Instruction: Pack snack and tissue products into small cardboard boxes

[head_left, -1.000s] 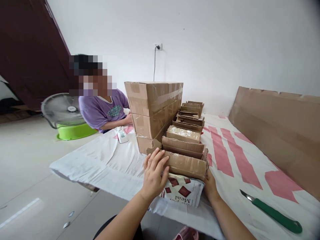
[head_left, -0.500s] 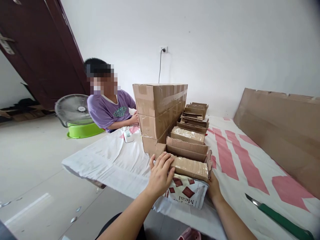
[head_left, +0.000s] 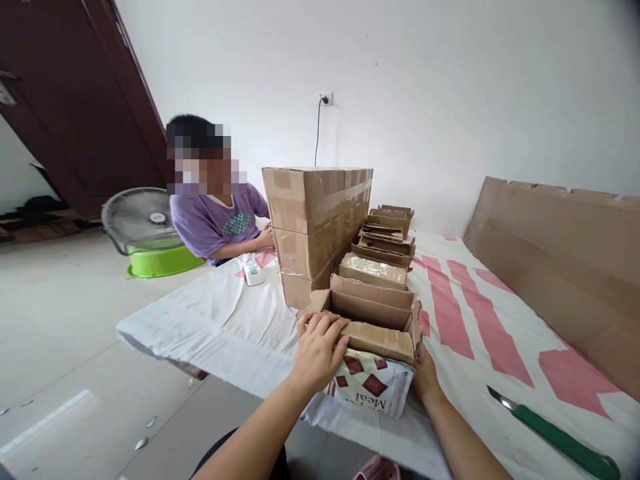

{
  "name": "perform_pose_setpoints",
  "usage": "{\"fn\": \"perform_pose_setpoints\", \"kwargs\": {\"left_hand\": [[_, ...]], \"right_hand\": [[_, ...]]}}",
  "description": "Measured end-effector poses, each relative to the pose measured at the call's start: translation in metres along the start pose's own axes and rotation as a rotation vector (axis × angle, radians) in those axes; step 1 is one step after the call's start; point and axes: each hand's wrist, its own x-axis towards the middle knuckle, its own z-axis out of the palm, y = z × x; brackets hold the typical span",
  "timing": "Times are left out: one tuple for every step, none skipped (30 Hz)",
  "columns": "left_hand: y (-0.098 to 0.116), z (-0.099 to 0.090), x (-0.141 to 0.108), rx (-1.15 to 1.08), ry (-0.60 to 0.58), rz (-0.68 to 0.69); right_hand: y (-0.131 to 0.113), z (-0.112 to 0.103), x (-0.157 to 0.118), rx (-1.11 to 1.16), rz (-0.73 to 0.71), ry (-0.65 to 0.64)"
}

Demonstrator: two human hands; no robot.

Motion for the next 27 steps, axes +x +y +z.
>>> {"fn": "perform_pose_setpoints", "kwargs": {"left_hand": [[-0.003,0.0,0.0,-0.009,-0.005,0.0],[-0.007,0.0,0.0,-0.018,0.005,-0.009],[-0.011,0.0,0.0,-0.027,0.026,-0.03],[-0.016,0.001,0.001,-0.038,0.051,-0.061],[-0.02,0.002,0.001,-0.053,0.069,-0.096],[-0.024,0.003,0.001,-0.078,0.073,-0.124],[-0.028,0.004,0.002,-0.113,0.062,-0.143],[-0.031,0.005,0.002,-0.159,0.045,-0.153],[-0.033,0.006,0.002,-0.214,0.039,-0.161],[-0.034,0.006,0.001,-0.282,0.043,-0.17],[-0.035,0.006,0.001,-0.369,0.06,-0.186],[-0.036,0.006,0.0,-0.475,0.088,-0.212],[-0.036,0.005,0.0,-0.596,0.128,-0.247],[-0.036,0.004,0.0,-0.724,0.18,-0.292],[-0.036,0.003,0.0,-0.847,0.235,-0.341],[-0.037,0.001,0.001,-0.96,0.283,-0.385],[-0.037,0.0,0.001,-1.052,0.313,-0.417],[-0.037,-0.002,0.002,-1.117,0.319,-0.437],[-0.038,-0.005,0.003,-1.142,0.291,-0.443],[-0.038,-0.007,0.003,-1.131,0.238,-0.441],[-0.038,-0.009,0.003,-1.092,0.179,-0.435],[-0.037,-0.011,0.003,-1.041,0.128,-0.431],[-0.036,-0.012,0.003,-0.996,0.09,-0.433],[-0.035,-0.014,0.002,-0.956,0.059,-0.417],[-0.034,-0.015,0.002,-0.911,0.035,-0.38],[-0.032,-0.015,0.001,-0.851,0.017,-0.324],[-0.03,-0.016,0.0,-0.764,-0.001,-0.255]], "right_hand": [[-0.002,0.0,0.0,0.005,-0.004,0.01],[-0.005,0.0,0.0,0.01,-0.01,0.025],[-0.008,-0.001,0.001,0.015,-0.016,0.047],[-0.013,-0.003,0.001,0.019,-0.025,0.078],[-0.018,-0.006,0.001,0.023,-0.036,0.118],[-0.025,-0.011,0.0,0.027,-0.049,0.164],[-0.035,-0.016,-0.002,0.033,-0.063,0.213],[-0.046,-0.021,-0.004,0.038,-0.09,0.26],[-0.059,-0.026,-0.008,0.042,-0.142,0.298],[-0.074,-0.031,-0.011,0.042,-0.223,0.317],[-0.089,-0.034,-0.016,0.026,-0.333,0.31],[-0.105,-0.036,-0.02,-0.015,-0.465,0.27],[-0.12,-0.037,-0.024,-0.082,-0.605,0.202],[-0.134,-0.036,-0.027,-0.168,-0.728,0.113],[-0.145,-0.033,-0.03,-0.266,-0.815,0.022],[-0.155,-0.03,-0.031,-0.365,-0.869,-0.058],[-0.162,-0.026,-0.032,-0.452,-0.895,-0.113],[-0.166,-0.023,-0.031,-0.523,-0.902,-0.142],[-0.168,-0.02,-0.031,-0.58,-0.897,-0.149],[-0.168,-0.018,-0.031,-0.628,-0.886,-0.148],[-0.167,-0.017,-0.03,-0.664,-0.874,-0.144],[-0.164,-0.017,-0.031,-0.691,-0.856,-0.151],[-0.161,-0.016,-0.032,-0.714,-0.832,-0.171],[-0.157,-0.016,-0.034,-0.736,-0.804,-0.202],[-0.153,-0.015,-0.037,-0.758,-0.778,-0.235],[-0.149,-0.014,-0.04,-0.781,-0.76,-0.261],[-0.144,-0.012,-0.043,-0.805,-0.746,-0.273]]}}
